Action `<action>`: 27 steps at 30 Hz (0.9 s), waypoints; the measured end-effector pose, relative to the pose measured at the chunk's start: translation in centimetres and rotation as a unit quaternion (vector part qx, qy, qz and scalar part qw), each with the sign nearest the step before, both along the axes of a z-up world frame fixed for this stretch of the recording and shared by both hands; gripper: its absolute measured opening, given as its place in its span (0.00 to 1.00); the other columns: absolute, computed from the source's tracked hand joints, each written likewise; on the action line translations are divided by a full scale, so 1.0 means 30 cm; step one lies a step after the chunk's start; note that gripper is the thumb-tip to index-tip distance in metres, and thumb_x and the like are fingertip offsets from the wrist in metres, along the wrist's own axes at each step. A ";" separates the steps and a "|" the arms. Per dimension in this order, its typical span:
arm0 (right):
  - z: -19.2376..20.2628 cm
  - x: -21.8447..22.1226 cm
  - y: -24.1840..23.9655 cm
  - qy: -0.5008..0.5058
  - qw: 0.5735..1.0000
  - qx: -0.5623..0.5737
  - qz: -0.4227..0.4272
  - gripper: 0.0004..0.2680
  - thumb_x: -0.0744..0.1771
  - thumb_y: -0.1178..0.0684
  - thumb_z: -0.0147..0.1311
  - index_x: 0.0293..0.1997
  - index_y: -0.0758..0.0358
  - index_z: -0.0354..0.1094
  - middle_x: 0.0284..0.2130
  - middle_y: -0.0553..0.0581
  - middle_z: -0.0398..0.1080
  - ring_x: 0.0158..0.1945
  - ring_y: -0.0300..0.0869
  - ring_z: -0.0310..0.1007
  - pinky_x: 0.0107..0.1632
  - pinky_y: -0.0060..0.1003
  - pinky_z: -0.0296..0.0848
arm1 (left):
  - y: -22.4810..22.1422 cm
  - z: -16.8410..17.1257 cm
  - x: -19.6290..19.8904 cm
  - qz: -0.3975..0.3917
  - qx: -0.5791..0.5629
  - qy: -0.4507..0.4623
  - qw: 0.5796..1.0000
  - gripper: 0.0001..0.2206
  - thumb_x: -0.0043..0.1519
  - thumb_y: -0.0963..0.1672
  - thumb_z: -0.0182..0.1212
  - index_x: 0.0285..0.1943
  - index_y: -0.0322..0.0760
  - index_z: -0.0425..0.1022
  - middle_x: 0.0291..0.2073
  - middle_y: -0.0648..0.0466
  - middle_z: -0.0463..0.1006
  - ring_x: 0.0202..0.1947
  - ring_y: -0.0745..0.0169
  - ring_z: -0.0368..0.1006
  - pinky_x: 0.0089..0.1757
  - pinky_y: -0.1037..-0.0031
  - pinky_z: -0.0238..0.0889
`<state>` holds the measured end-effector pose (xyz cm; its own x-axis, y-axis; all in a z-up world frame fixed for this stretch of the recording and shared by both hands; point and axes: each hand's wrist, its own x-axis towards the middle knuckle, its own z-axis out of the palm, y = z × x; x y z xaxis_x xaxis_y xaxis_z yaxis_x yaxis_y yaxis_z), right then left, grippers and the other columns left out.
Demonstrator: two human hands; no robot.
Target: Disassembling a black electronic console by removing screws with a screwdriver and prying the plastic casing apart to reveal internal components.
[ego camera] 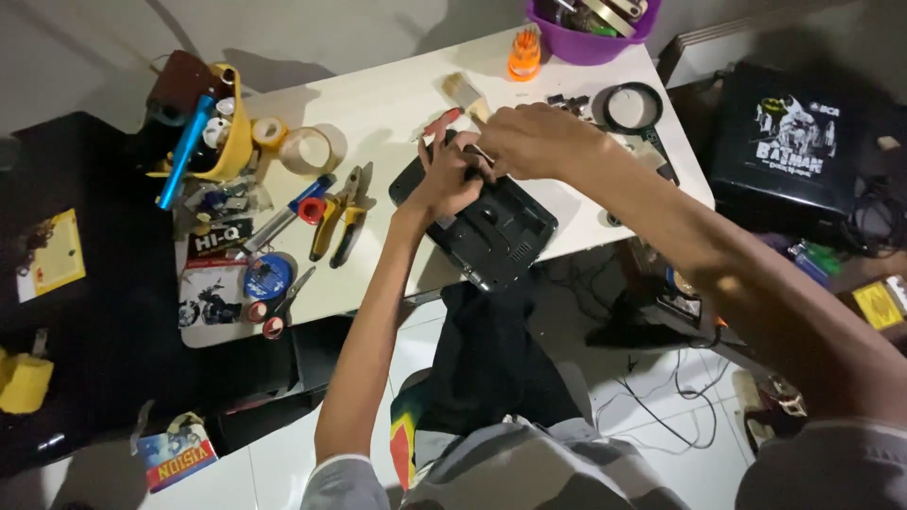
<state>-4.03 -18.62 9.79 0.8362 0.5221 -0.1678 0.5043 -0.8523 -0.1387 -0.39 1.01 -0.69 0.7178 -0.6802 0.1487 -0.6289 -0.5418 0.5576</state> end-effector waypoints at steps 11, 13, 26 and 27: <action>0.038 -0.015 0.068 -0.009 1.000 -0.005 0.025 0.07 0.64 0.54 0.56 0.40 0.67 0.70 0.38 0.72 0.72 0.42 0.74 0.75 0.44 0.64 0.75 | -0.012 -0.002 -0.011 0.018 0.020 0.031 0.999 0.06 0.57 0.45 0.54 0.33 0.50 0.78 0.69 0.50 0.61 0.76 0.32 0.27 0.63 0.23 0.20; -0.006 0.014 0.073 -0.014 0.999 -0.010 0.034 0.06 0.65 0.56 0.56 0.40 0.68 0.70 0.37 0.73 0.73 0.43 0.74 0.75 0.44 0.66 0.75 | -0.013 -0.016 -0.002 0.027 0.032 0.014 0.999 0.06 0.57 0.45 0.55 0.33 0.43 0.77 0.71 0.47 0.60 0.77 0.33 0.27 0.63 0.24 0.20; 0.104 -0.029 0.104 0.058 0.996 -0.067 -0.033 0.09 0.66 0.52 0.54 0.46 0.66 0.72 0.46 0.67 0.69 0.42 0.64 0.74 0.41 0.58 0.75 | -0.010 -0.111 0.050 0.004 -0.011 -0.006 1.000 0.10 0.56 0.45 0.54 0.38 0.57 0.81 0.66 0.61 0.61 0.76 0.41 0.23 0.61 0.22 0.15; 0.131 -0.042 0.097 0.058 0.994 -0.079 -0.039 0.06 0.69 0.57 0.55 0.46 0.70 0.69 0.44 0.64 0.67 0.36 0.56 0.73 0.35 0.50 0.73 | -0.016 -0.139 0.073 -0.016 -0.001 -0.038 0.999 0.13 0.54 0.44 0.54 0.30 0.64 0.83 0.64 0.71 0.61 0.76 0.44 0.27 0.59 0.19 0.15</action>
